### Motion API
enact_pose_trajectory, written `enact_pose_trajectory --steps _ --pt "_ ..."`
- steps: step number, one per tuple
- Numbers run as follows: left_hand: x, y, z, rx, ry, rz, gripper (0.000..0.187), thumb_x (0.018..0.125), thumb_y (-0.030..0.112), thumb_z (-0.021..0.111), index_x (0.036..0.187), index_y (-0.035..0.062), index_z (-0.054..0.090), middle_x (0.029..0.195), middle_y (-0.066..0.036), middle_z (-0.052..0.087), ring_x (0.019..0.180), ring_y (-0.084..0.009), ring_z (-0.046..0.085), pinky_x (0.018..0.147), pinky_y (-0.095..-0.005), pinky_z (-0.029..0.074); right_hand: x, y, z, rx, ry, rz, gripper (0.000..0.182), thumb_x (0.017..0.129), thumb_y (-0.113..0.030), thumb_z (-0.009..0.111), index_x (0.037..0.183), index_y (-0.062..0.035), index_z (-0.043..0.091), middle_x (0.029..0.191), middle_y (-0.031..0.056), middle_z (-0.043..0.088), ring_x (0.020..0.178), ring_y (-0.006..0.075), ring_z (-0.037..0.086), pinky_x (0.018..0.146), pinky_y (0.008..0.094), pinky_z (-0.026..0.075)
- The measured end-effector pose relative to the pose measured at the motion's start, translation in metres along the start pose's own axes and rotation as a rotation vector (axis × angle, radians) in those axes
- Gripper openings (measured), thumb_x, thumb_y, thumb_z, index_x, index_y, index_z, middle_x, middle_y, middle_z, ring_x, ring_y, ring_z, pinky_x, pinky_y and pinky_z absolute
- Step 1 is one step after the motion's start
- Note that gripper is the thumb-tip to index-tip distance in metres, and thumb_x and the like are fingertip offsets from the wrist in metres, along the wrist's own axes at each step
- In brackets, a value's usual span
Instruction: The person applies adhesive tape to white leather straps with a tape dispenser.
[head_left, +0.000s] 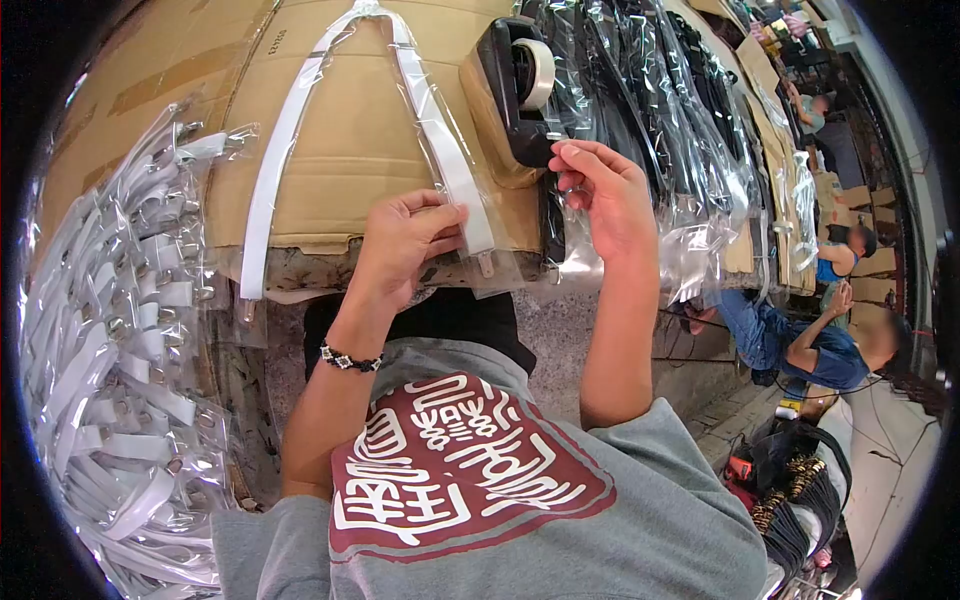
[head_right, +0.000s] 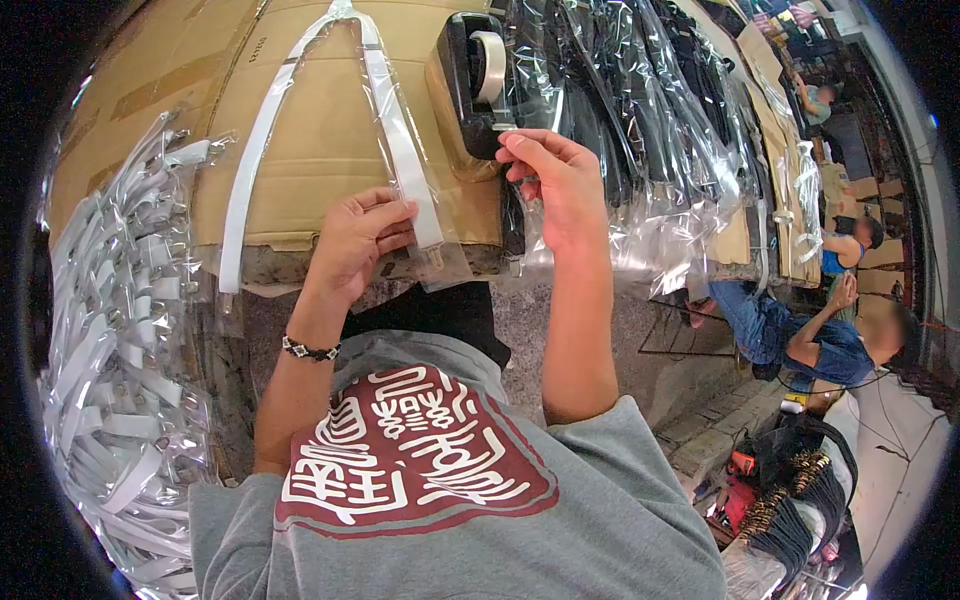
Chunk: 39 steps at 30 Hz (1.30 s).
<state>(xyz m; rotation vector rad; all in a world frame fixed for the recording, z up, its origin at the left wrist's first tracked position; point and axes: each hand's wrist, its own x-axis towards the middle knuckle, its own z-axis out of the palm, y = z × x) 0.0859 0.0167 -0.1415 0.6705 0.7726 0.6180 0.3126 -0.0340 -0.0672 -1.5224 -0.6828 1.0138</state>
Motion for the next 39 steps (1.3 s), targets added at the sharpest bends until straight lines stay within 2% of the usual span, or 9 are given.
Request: enact_pose_trajectory --steps 5,8,12,15,19,20,23,26,39 --pt "0.002 -0.001 -0.002 0.016 0.004 0.003 0.014 0.093 0.009 0.07 0.104 0.0003 0.068 0.099 -0.007 0.073 0.084 -0.0141 0.071 0.08 -0.0271 0.058 -0.003 -0.008 0.002 -0.001 0.022 0.011 0.018 0.09 -0.017 0.072 0.101 -0.0023 0.075 0.083 0.001 0.068 0.068 0.007 0.058 0.057 0.0213 0.04" --pt "0.002 -0.001 -0.002 0.011 0.001 0.002 0.014 0.092 0.009 0.07 0.102 0.0001 0.068 0.098 -0.008 0.073 0.085 -0.0147 0.071 0.081 -0.0274 0.059 0.001 -0.007 0.0 0.006 0.018 -0.011 0.016 0.088 -0.017 0.073 0.097 -0.0052 0.077 0.086 0.0013 0.071 0.066 0.0049 0.055 0.056 0.0206 0.039" --pt "0.0 0.001 -0.001 -0.012 -0.003 0.01 0.013 0.091 0.009 0.071 0.101 0.0004 0.068 0.098 -0.008 0.073 0.086 -0.0156 0.071 0.082 -0.0287 0.059 0.01 -0.023 0.002 -0.125 0.05 -0.086 0.015 0.086 -0.019 0.074 0.094 -0.0069 0.078 0.092 -0.0009 0.074 0.076 0.0044 0.052 0.059 0.0199 0.038" --pt "0.003 -0.002 -0.004 -0.011 -0.007 0.019 0.014 0.091 0.009 0.072 0.101 0.0004 0.068 0.098 -0.008 0.073 0.086 -0.0164 0.072 0.082 -0.0295 0.059 0.022 -0.032 0.003 -0.143 0.009 -0.133 0.016 0.086 -0.021 0.073 0.093 -0.0071 0.077 0.095 -0.0009 0.075 0.077 0.0048 0.052 0.062 0.0208 0.038" --pt "-0.001 -0.002 -0.002 -0.022 0.003 0.017 0.015 0.09 0.01 0.073 0.101 0.0002 0.068 0.097 -0.008 0.072 0.085 -0.0167 0.071 0.082 -0.03 0.059 0.038 -0.039 0.008 -0.077 -0.056 -0.193 0.016 0.087 -0.023 0.071 0.091 -0.0091 0.077 0.096 -0.0008 0.075 0.082 0.0058 0.06 0.068 0.0238 0.04" --pt "-0.001 -0.001 -0.001 -0.021 0.004 0.017 0.015 0.09 0.01 0.073 0.101 0.0001 0.068 0.097 -0.008 0.072 0.085 -0.0167 0.071 0.082 -0.03 0.059 0.043 -0.041 0.006 -0.106 -0.063 -0.205 0.016 0.088 -0.023 0.07 0.092 -0.0091 0.077 0.096 0.0004 0.075 0.087 0.0078 0.065 0.07 0.025 0.041" --pt "-0.002 0.002 0.0 -0.002 0.008 0.023 0.015 0.09 0.01 0.073 0.101 0.0003 0.068 0.096 -0.008 0.072 0.086 -0.0162 0.071 0.082 -0.0298 0.059 0.045 -0.05 0.013 -0.066 -0.069 -0.229 0.017 0.089 -0.021 0.068 0.096 -0.008 0.077 0.098 0.0018 0.076 0.089 0.0099 0.066 0.074 0.0269 0.044" --pt "-0.001 0.0 -0.002 -0.003 0.001 0.024 0.015 0.09 0.011 0.073 0.1 0.0005 0.068 0.096 -0.008 0.072 0.086 -0.0157 0.07 0.082 -0.0293 0.059 0.054 -0.054 0.011 -0.068 -0.114 -0.247 0.022 0.094 -0.019 0.064 0.108 -0.0049 0.073 0.111 0.0074 0.074 0.103 0.0162 0.067 0.08 0.03 0.047" --pt "-0.002 0.001 0.0 -0.003 0.009 0.018 0.016 0.091 0.011 0.073 0.101 0.0 0.068 0.097 -0.008 0.072 0.085 -0.0155 0.07 0.08 -0.0288 0.058 0.036 -0.048 0.004 -0.098 -0.091 -0.198 0.024 0.093 -0.023 0.065 0.106 -0.0042 0.074 0.109 0.0075 0.074 0.099 0.0159 0.067 0.082 0.0309 0.047"
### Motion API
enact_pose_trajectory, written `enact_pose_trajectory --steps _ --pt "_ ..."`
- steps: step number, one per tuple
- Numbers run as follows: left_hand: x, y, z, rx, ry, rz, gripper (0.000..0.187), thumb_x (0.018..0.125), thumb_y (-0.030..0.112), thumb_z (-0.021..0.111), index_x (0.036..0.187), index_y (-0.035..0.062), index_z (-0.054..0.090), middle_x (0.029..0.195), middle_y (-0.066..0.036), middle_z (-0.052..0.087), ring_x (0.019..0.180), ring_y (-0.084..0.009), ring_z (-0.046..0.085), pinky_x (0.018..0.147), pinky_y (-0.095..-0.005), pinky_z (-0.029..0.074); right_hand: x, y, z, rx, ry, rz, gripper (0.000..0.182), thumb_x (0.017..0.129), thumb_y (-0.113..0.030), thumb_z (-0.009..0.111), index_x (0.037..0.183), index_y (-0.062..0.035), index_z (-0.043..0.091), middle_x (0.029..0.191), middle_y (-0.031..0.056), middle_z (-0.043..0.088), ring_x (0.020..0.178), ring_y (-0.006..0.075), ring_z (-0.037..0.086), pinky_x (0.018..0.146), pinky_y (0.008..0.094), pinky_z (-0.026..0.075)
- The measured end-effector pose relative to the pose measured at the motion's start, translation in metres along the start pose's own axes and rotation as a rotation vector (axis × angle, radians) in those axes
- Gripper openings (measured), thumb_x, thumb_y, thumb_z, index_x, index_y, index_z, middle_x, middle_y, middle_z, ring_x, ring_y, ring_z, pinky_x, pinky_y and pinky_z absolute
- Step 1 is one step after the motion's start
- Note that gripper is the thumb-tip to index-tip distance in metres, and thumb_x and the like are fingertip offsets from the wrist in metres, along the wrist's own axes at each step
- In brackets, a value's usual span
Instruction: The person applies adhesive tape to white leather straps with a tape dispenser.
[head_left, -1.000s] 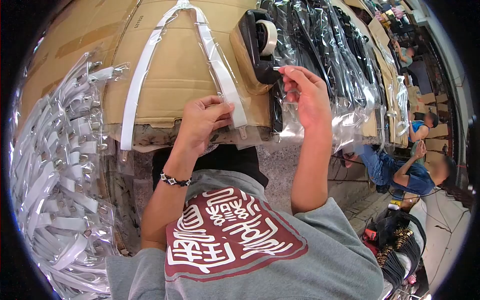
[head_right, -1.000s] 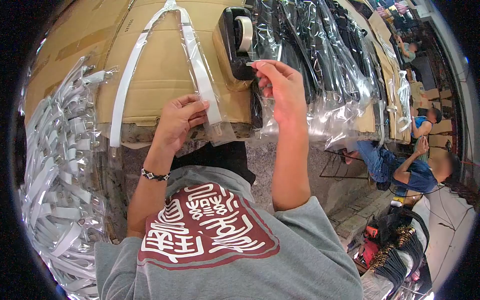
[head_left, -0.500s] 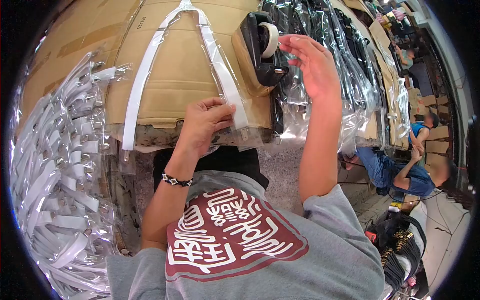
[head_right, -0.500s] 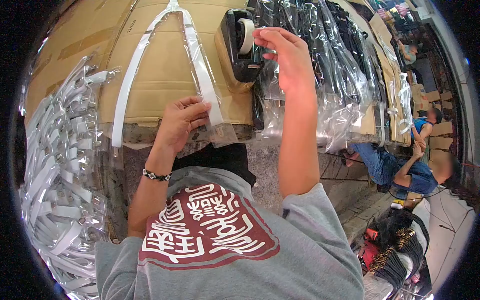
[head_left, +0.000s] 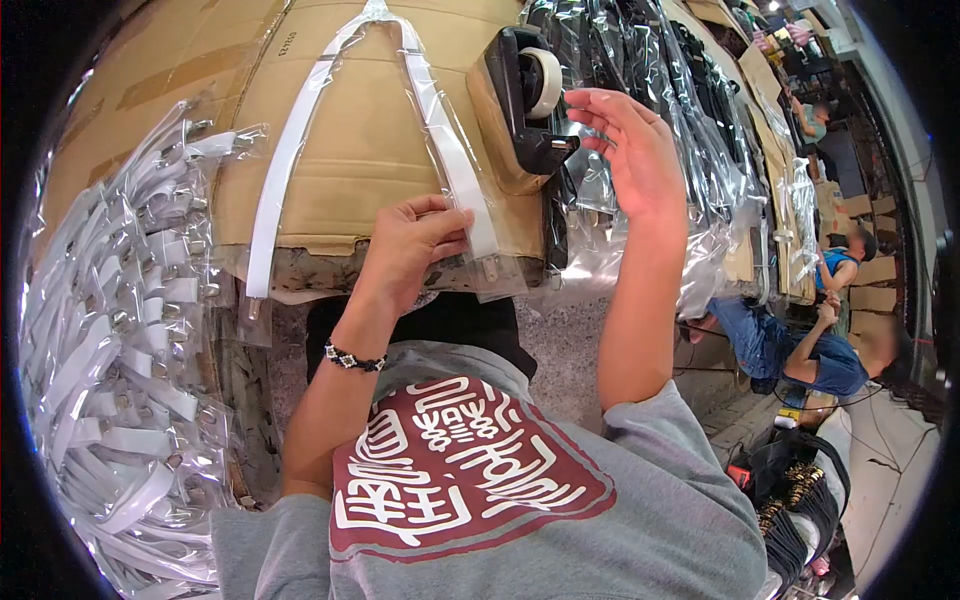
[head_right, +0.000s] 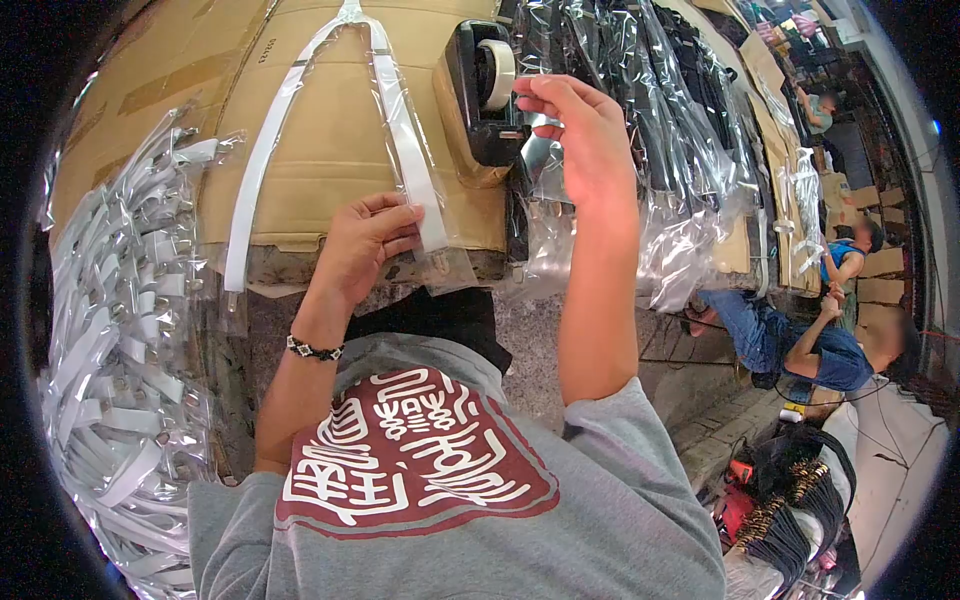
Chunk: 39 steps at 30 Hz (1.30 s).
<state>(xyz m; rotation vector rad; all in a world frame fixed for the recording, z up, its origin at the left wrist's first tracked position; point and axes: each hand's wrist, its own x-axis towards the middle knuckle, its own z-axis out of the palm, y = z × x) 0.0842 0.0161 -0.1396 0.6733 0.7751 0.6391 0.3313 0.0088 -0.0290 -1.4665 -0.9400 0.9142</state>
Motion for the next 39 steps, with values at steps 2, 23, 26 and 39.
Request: enact_pose_trajectory --steps 2,23,26,39 --pt "0.0 0.0 0.0 -0.005 0.0 0.008 0.016 0.091 0.011 0.073 0.102 -0.0004 0.068 0.097 -0.008 0.072 0.085 -0.0157 0.07 0.08 -0.0288 0.059 -0.002 0.004 0.001 0.036 0.0 -0.02 0.021 0.091 -0.022 0.067 0.102 -0.0054 0.076 0.105 0.0055 0.075 0.095 0.013 0.067 0.081 0.0291 0.046" --pt "0.004 -0.003 -0.003 -0.033 -0.034 0.014 0.013 0.09 0.009 0.073 0.098 -0.0002 0.067 0.095 -0.008 0.071 0.084 -0.0162 0.071 0.08 -0.0288 0.06 0.019 0.002 0.007 0.122 -0.105 -0.135 0.027 0.09 -0.022 0.069 0.113 -0.0066 0.072 0.107 0.0069 0.074 0.108 0.016 0.067 0.09 0.0312 0.044" --pt "0.003 -0.003 -0.003 -0.032 -0.024 0.012 0.013 0.091 0.009 0.073 0.099 -0.0001 0.067 0.095 -0.008 0.071 0.084 -0.0157 0.071 0.08 -0.0283 0.059 0.023 0.002 0.008 0.141 -0.099 -0.131 0.027 0.09 -0.023 0.07 0.11 -0.007 0.074 0.106 0.0053 0.074 0.104 0.0153 0.067 0.091 0.0323 0.044" --pt "0.0 0.0 0.001 -0.071 -0.014 0.014 0.01 0.088 0.007 0.074 0.091 0.001 0.067 0.091 -0.007 0.071 0.081 -0.0146 0.069 0.078 -0.0288 0.058 0.021 -0.002 0.007 -0.099 -0.061 -0.251 0.022 0.092 -0.024 0.071 0.101 -0.0036 0.072 0.104 0.0043 0.074 0.1 0.0078 0.06 0.096 0.0267 0.04"
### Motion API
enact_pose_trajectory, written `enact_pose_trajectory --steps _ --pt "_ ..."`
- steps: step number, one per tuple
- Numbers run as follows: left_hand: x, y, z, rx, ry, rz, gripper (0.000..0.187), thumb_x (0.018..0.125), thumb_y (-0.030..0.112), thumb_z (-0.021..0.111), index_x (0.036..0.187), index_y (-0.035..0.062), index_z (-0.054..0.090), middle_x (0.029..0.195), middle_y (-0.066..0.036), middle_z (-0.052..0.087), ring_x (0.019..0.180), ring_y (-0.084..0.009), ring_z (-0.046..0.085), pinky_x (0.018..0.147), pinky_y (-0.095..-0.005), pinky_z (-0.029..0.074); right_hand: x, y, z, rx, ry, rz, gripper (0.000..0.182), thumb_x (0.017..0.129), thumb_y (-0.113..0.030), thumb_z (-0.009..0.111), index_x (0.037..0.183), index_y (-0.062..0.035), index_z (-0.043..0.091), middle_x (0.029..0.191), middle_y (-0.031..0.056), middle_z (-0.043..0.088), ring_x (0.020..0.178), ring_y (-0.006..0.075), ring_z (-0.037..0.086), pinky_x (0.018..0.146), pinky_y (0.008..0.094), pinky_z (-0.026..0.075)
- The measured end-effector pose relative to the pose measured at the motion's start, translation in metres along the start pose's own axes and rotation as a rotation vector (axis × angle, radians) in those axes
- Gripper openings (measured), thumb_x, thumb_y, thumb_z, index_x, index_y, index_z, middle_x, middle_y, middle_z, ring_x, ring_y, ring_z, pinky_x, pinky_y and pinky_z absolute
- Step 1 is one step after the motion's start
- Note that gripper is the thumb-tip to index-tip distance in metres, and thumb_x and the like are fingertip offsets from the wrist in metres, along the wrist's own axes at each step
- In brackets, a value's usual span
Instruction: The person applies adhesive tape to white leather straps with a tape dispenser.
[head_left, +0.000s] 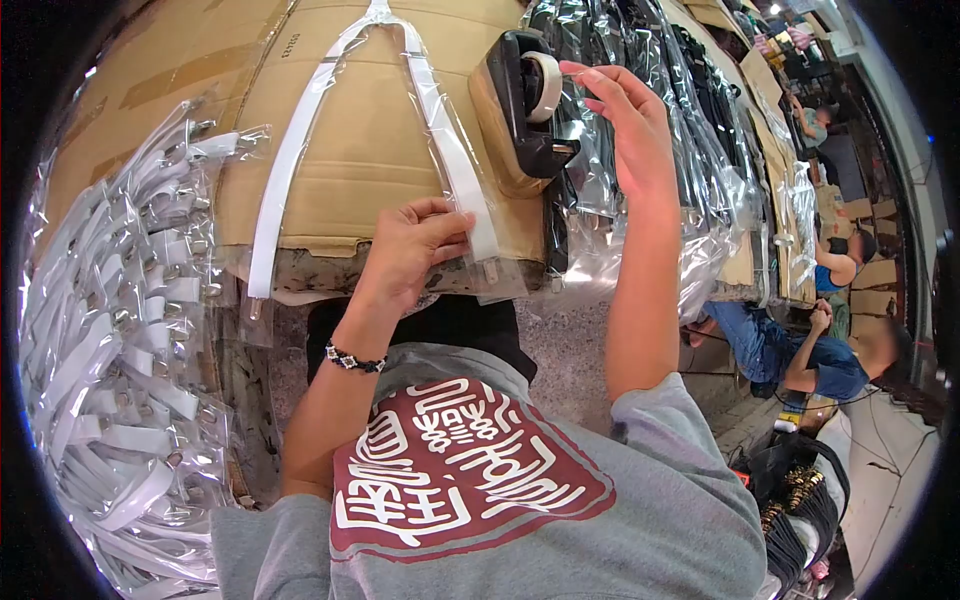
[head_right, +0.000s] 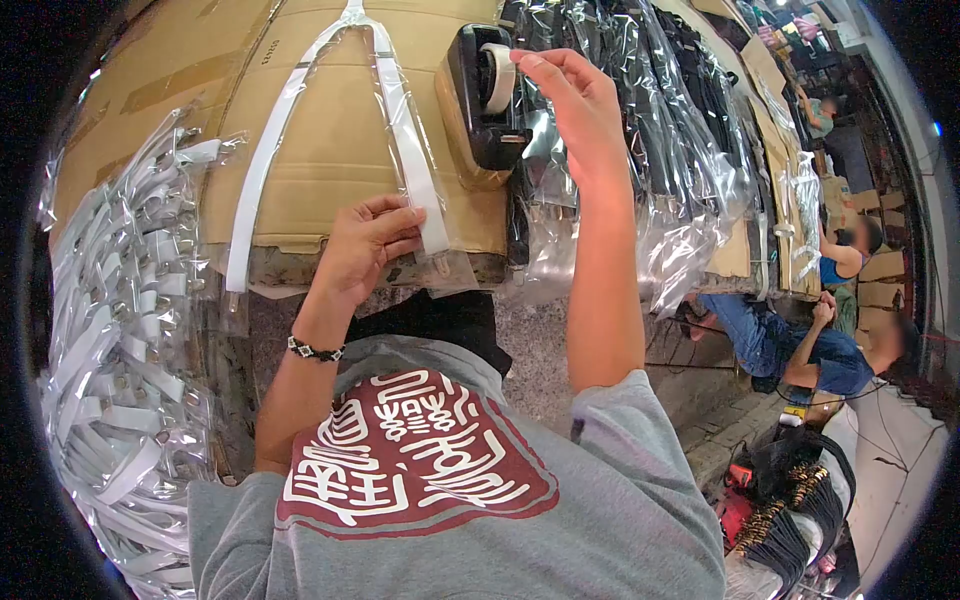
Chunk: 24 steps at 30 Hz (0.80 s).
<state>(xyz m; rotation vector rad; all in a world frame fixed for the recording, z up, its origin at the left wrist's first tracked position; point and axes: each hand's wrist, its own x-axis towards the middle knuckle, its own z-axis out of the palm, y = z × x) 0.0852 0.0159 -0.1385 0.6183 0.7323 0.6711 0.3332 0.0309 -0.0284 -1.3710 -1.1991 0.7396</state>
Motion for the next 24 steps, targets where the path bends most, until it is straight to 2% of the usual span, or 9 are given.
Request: enact_pose_trajectory --steps 5,8,14,17,20,24 --pt "0.0 0.0 -0.001 0.001 0.01 -0.005 0.009 0.089 0.006 0.074 0.089 0.0016 0.066 0.089 -0.006 0.07 0.08 -0.0138 0.069 0.077 -0.0277 0.059 0.003 0.0 0.005 -0.009 -0.024 -0.006 0.029 0.094 -0.027 0.072 0.107 -0.0027 0.065 0.106 0.0065 0.074 0.106 0.0087 0.061 0.104 0.027 0.038" --pt "0.002 -0.002 -0.003 0.023 -0.001 -0.009 0.009 0.09 0.007 0.073 0.095 0.001 0.067 0.093 -0.007 0.071 0.082 -0.0153 0.07 0.078 -0.0283 0.06 0.006 0.005 0.005 -0.108 -0.034 -0.036 0.028 0.097 -0.035 0.065 0.105 -0.0081 0.065 0.112 0.0067 0.074 0.104 0.0078 0.059 0.095 0.0283 0.038" --pt "0.002 -0.002 -0.003 0.035 0.019 -0.015 0.009 0.091 0.007 0.072 0.097 0.0008 0.067 0.095 -0.008 0.072 0.083 -0.0158 0.071 0.077 -0.0278 0.061 0.01 0.007 0.008 -0.11 -0.029 -0.046 0.033 0.099 -0.041 0.063 0.105 -0.0091 0.065 0.112 0.0056 0.074 0.105 0.0079 0.059 0.096 0.0297 0.037" --pt "0.002 -0.002 -0.001 0.033 0.031 -0.019 0.008 0.09 0.006 0.073 0.091 0.0016 0.067 0.09 -0.006 0.07 0.08 -0.0143 0.069 0.076 -0.0276 0.059 0.017 0.008 0.006 -0.069 -0.034 -0.031 0.039 0.097 -0.039 0.069 0.11 -0.0027 0.063 0.11 0.0074 0.073 0.11 0.011 0.06 0.109 0.0322 0.036" --pt "0.001 0.0 0.001 0.036 0.033 -0.017 0.009 0.089 0.007 0.074 0.088 0.0024 0.067 0.086 -0.004 0.069 0.078 -0.0133 0.068 0.075 -0.0272 0.058 0.023 0.014 0.006 -0.118 -0.053 -0.061 0.032 0.1 -0.043 0.062 0.103 -0.0107 0.066 0.114 0.0038 0.074 0.107 0.0076 0.057 0.097 0.0303 0.036" --pt "0.004 -0.004 -0.004 0.048 0.016 -0.021 0.008 0.092 0.006 0.071 0.096 0.0007 0.068 0.095 -0.008 0.072 0.083 -0.015 0.071 0.077 -0.0276 0.061 0.024 0.013 0.008 -0.116 -0.054 -0.063 0.032 0.1 -0.043 0.062 0.101 -0.0112 0.066 0.115 0.0037 0.074 0.107 0.0078 0.057 0.098 0.0306 0.035"
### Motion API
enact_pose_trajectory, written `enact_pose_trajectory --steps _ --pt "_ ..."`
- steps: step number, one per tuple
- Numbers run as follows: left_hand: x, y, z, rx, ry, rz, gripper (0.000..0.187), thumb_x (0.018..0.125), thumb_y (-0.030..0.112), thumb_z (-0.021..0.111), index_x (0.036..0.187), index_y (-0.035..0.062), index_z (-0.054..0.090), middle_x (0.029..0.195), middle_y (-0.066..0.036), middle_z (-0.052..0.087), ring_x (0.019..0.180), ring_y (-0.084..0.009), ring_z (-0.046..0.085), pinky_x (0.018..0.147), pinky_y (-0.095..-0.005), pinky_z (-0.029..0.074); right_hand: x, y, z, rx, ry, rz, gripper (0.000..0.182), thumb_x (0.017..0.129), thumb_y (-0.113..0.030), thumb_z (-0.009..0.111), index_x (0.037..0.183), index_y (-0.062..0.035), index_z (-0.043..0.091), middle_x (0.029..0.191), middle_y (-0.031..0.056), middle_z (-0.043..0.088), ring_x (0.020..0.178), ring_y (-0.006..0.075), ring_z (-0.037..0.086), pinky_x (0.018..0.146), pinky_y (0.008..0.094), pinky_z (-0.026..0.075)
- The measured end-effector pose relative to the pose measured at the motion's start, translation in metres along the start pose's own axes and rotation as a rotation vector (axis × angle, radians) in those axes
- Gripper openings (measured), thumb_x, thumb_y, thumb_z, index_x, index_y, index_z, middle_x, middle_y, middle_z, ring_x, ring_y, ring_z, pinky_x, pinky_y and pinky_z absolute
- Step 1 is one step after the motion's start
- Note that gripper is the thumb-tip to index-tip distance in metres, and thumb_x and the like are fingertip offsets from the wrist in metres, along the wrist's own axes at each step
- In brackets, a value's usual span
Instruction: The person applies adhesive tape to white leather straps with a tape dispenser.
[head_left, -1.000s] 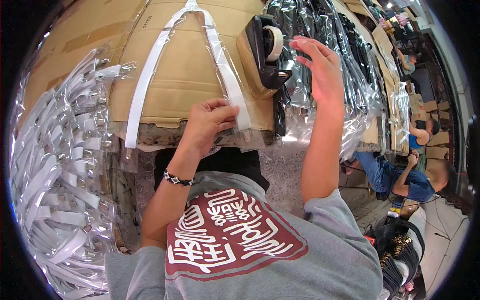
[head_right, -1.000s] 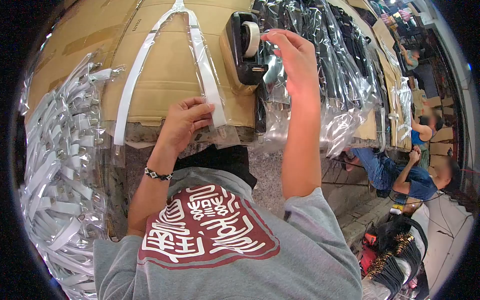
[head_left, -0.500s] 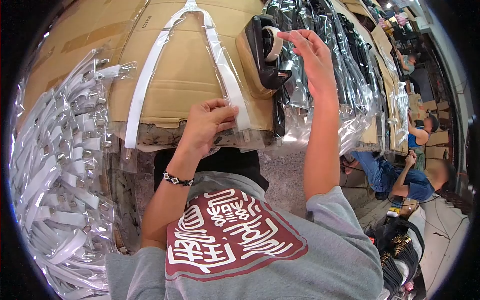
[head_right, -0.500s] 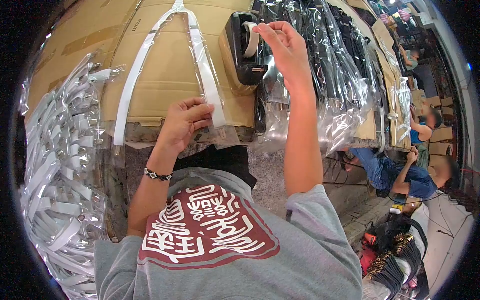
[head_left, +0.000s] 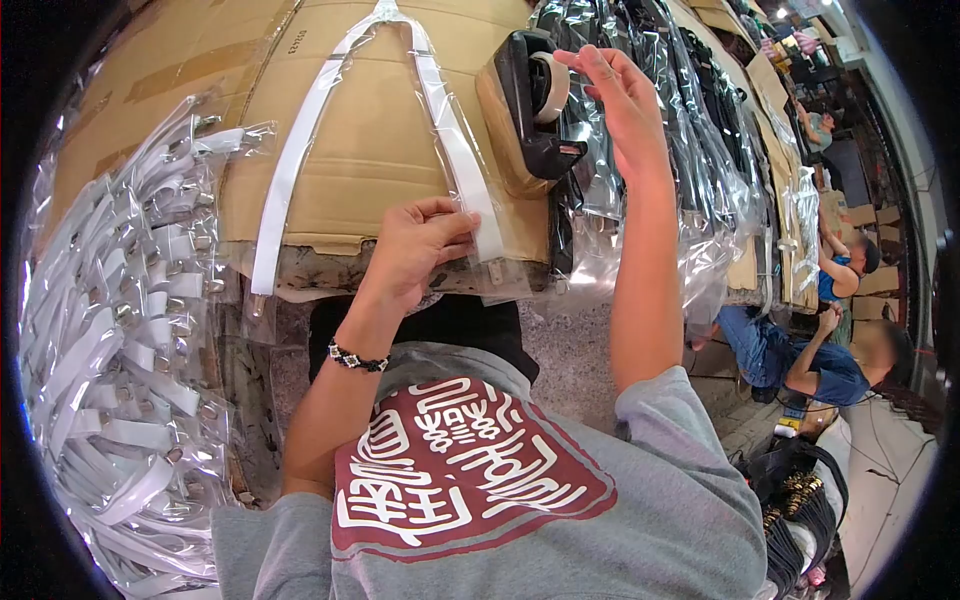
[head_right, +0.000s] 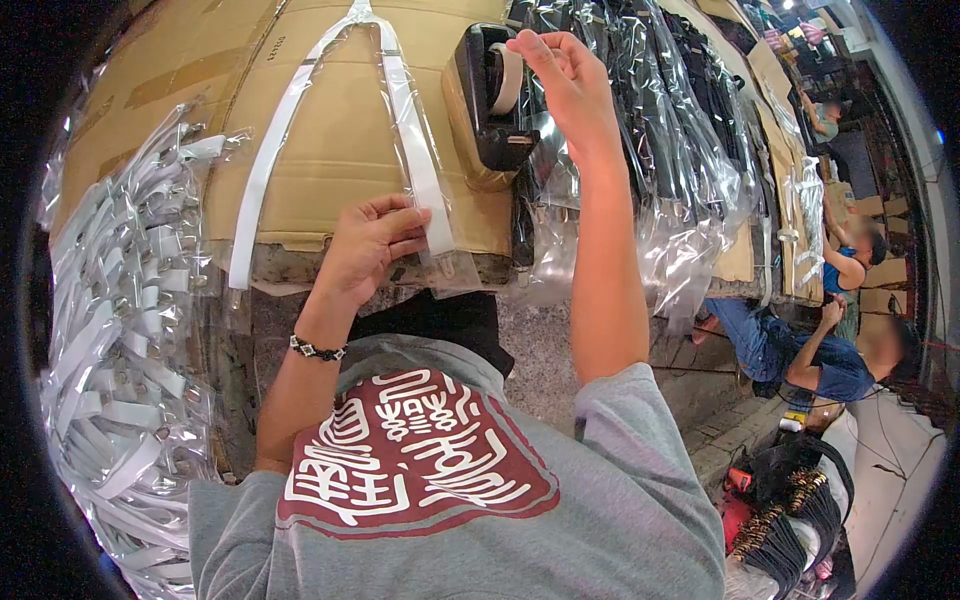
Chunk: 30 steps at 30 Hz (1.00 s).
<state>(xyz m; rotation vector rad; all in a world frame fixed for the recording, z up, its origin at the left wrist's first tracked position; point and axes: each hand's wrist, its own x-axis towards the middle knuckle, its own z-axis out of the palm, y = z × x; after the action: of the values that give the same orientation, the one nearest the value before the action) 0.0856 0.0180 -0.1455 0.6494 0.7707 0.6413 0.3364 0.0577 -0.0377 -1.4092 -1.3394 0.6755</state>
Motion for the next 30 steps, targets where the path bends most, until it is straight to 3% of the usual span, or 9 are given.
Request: enact_pose_trajectory --steps 14,20,26,30 --pt "-0.001 0.0 0.0 -0.011 -0.005 0.011 0.009 0.092 0.008 0.072 0.096 0.0002 0.068 0.095 -0.008 0.072 0.084 -0.0155 0.071 0.078 -0.0278 0.06 0.005 0.014 0.002 0.005 0.006 0.027 0.034 0.1 -0.041 0.062 0.1 -0.0078 0.07 0.119 0.005 0.072 0.103 0.0063 0.057 0.092 0.0254 0.038" --pt "0.0 0.0 0.001 0.013 0.008 -0.005 0.009 0.092 0.007 0.072 0.096 -0.0003 0.068 0.094 -0.009 0.072 0.082 -0.0155 0.071 0.077 -0.0279 0.061 -0.001 0.02 -0.005 -0.05 0.045 -0.012 0.032 0.097 -0.033 0.067 0.108 -0.004 0.073 0.109 0.0042 0.073 0.101 0.0078 0.058 0.091 0.0259 0.041" --pt "-0.001 0.001 0.002 -0.01 -0.007 0.001 0.009 0.09 0.008 0.074 0.091 0.002 0.067 0.089 -0.006 0.07 0.079 -0.0132 0.069 0.076 -0.0266 0.058 -0.021 0.004 -0.008 -0.042 0.122 0.113 0.023 0.088 -0.023 0.074 0.096 -0.0016 0.076 0.083 -0.0029 0.065 0.079 0.0053 0.053 0.073 0.0228 0.04" --pt "-0.003 0.003 0.004 -0.021 -0.002 -0.001 0.01 0.088 0.008 0.075 0.089 0.0031 0.067 0.087 -0.004 0.07 0.078 -0.0123 0.068 0.075 -0.0258 0.057 -0.031 0.0 -0.013 -0.144 0.071 0.226 0.02 0.091 -0.022 0.069 0.094 -0.0034 0.076 0.09 0.0001 0.071 0.08 0.0049 0.055 0.071 0.0237 0.042"
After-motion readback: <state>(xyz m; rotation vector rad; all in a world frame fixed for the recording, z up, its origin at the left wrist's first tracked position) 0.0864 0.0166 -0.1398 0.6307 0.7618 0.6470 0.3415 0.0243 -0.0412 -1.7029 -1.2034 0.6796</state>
